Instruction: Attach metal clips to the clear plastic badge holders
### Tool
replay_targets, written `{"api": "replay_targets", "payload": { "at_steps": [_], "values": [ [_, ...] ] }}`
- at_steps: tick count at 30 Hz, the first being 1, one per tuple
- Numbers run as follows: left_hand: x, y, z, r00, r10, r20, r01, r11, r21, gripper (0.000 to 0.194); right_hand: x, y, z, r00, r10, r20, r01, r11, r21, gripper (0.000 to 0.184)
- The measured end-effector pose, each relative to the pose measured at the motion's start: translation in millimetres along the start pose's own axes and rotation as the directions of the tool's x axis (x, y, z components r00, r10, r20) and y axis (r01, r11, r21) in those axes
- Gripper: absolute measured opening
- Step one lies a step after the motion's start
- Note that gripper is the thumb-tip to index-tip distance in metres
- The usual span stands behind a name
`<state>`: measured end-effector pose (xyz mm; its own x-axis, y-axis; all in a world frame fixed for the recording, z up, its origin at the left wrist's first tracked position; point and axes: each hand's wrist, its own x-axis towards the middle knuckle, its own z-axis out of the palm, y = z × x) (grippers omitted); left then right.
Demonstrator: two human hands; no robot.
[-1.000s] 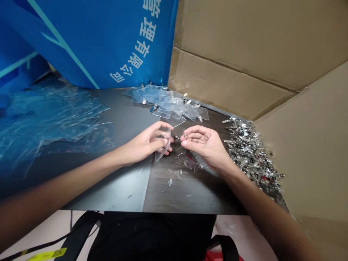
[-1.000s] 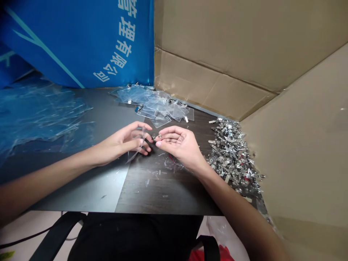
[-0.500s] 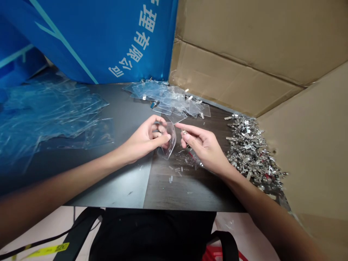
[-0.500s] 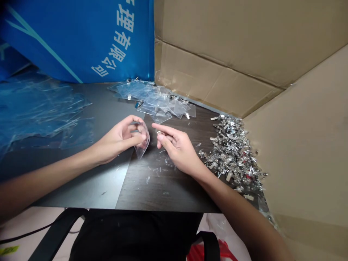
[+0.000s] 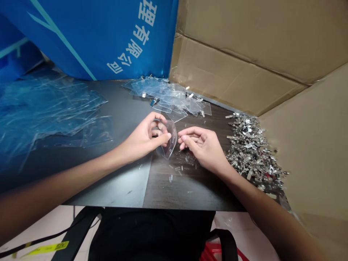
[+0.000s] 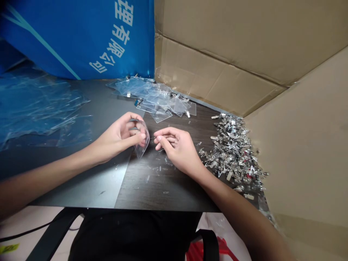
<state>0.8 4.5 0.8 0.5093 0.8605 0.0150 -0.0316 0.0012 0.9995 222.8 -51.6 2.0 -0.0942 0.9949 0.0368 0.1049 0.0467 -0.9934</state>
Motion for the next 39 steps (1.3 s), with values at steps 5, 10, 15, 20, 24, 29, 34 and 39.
{"api": "replay_targets", "payload": {
  "at_steps": [5,10,15,20,24,29,34,39],
  "values": [
    [-1,0,2.1,1.0,0.01,-0.012,-0.01,1.0,0.013,0.043,-1,0,2,0.998,-0.001,0.062,0.001,1.0,-0.005,0.021],
    [0,-1,0.1,0.999,0.021,-0.033,-0.021,1.0,0.005,0.045,-1,-7,1,0.98,0.062,0.188,-0.065,0.998,0.014,0.022],
    [1,-2,-1.0,0.999,0.026,-0.029,-0.025,0.999,0.021,0.047,-1,-9,1,0.98,0.076,0.184,-0.093,0.992,0.089,0.022],
    [-1,-3,4.3,1.0,-0.002,-0.003,0.003,0.997,0.072,0.047,-2,-9,4,0.971,0.122,0.204,-0.142,0.986,0.086,0.032],
    [-3,-3,6.3,0.998,0.058,-0.034,-0.054,0.993,0.103,0.045,-2,-6,5,0.968,0.193,0.163,-0.201,0.979,0.032,0.038],
    [-2,-1,2.7,0.998,0.058,-0.013,-0.057,0.996,0.066,0.049,-2,-9,4,0.967,0.127,0.221,-0.149,0.985,0.083,0.027],
    [-1,-1,-4.0,0.994,0.048,0.095,-0.041,0.997,-0.072,0.058,-4,-11,3,0.966,0.07,0.247,-0.101,0.988,0.116,0.015],
    [1,0,-6.7,0.988,0.117,0.105,-0.117,0.993,-0.006,0.069,-5,-9,3,0.975,0.052,0.216,-0.082,0.988,0.13,0.017]
  ]
}}
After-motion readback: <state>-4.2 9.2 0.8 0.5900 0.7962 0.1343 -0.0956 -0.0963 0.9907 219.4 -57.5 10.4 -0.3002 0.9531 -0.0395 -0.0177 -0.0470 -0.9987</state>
